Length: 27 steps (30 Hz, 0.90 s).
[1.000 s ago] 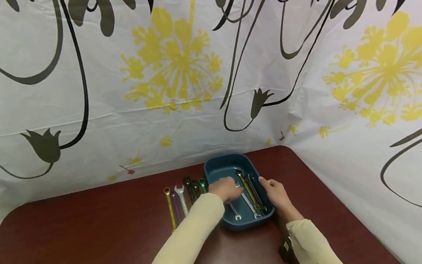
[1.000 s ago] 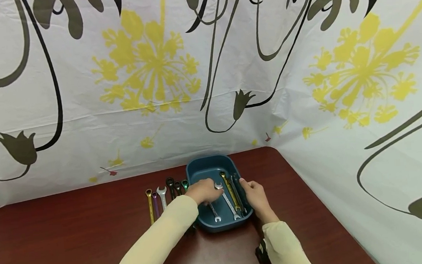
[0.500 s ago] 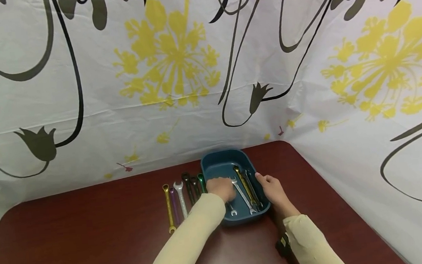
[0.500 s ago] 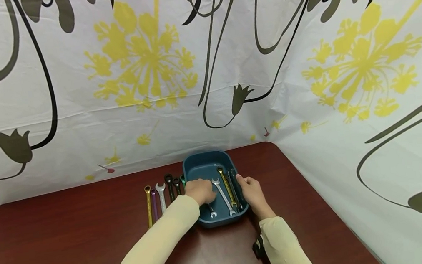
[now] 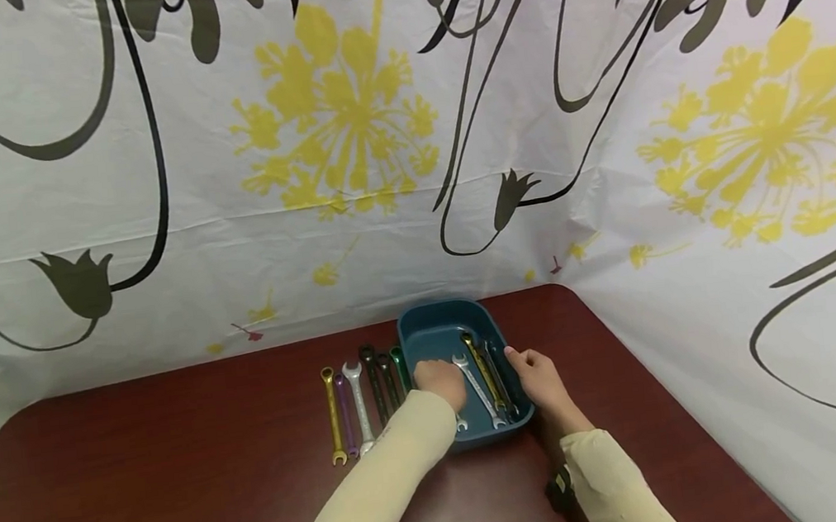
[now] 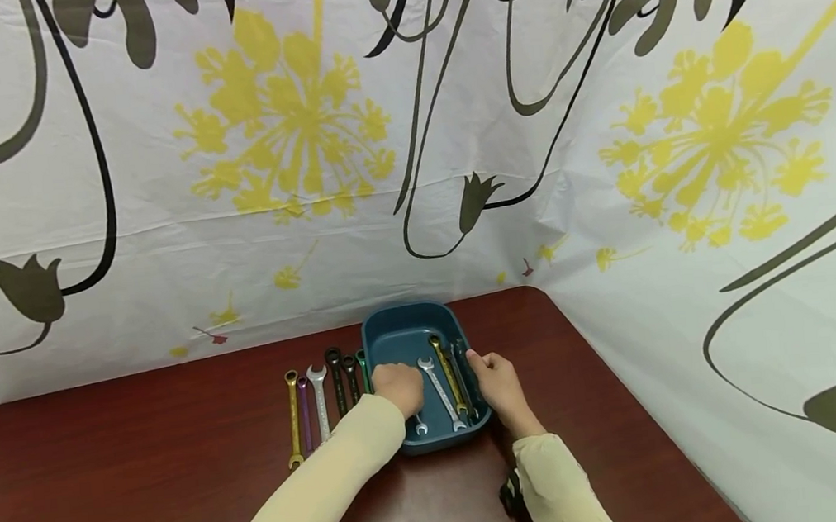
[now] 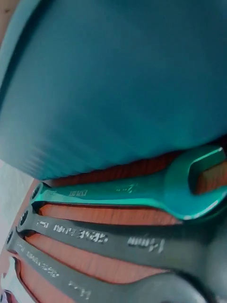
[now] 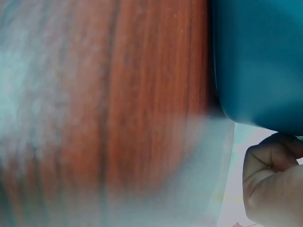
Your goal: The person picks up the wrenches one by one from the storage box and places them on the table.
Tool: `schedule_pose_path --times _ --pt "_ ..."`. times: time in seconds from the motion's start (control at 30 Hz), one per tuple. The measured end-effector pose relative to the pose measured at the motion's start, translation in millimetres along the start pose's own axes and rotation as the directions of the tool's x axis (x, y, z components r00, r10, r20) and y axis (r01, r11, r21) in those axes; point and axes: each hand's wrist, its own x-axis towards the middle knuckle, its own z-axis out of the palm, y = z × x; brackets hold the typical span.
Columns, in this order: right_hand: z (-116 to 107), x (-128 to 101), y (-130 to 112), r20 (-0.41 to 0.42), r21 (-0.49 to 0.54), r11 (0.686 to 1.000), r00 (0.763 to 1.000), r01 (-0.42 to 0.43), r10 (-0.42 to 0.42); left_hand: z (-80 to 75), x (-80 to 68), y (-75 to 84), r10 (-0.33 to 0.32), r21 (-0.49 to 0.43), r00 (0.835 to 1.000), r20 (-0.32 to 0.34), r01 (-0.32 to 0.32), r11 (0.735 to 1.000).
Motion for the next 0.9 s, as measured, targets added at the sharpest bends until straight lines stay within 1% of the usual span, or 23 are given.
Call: schedule_pose_path --times 0.07,0.1,0.17,0.3,0.4,0.5,0.7,0.9 --pt "0.5 0.6 0.3 -0.005 -0.002 1.0 1.0 0.004 -0.004 -1.3 -1.1 0.4 -0.009 -0.016 1.0 0.003 0.009 1.0" --pt "0.5 0.6 0.4 -0.008 -0.007 1.0 1.0 0.004 -0.005 -9.7 -7.2 0.3 -0.013 -0.04 0.999 0.032 0.015 0.999" --pt "0.2 0.4 0.5 -0.019 -0.018 1.0 1.0 0.005 -0.006 -11.2 -8.9 0.2 -0.022 -0.106 0.999 0.031 0.025 0.994" --pt "-0.4 -1.5 0.1 -0.028 -0.049 0.999 1.0 0.009 -0.011 -12.8 -14.7 -1.4 -0.024 -0.253 1.0 0.011 0.026 0.967" --pt "0.4 -2.3 -0.8 -0.033 -0.056 0.998 0.999 0.009 -0.011 -12.9 -17.7 -3.0 -0.019 -0.315 1.0 -0.001 0.018 0.949" --pt "1.5 -2.9 -0.7 -0.048 -0.052 0.999 0.999 0.005 -0.008 -11.2 -16.2 -3.1 -0.021 -0.339 1.0 0.012 0.024 0.941" --pt "6.0 -3.7 -0.2 -0.061 -0.052 0.998 0.998 0.017 -0.021 -7.8 -13.9 -4.7 -0.03 -0.348 0.998 0.049 0.045 0.937" --pt "4.4 -3.3 -0.3 -0.067 -0.056 0.998 0.997 0.023 -0.027 -9.7 -12.5 -4.0 -0.016 -0.383 0.999 0.035 0.028 0.923"
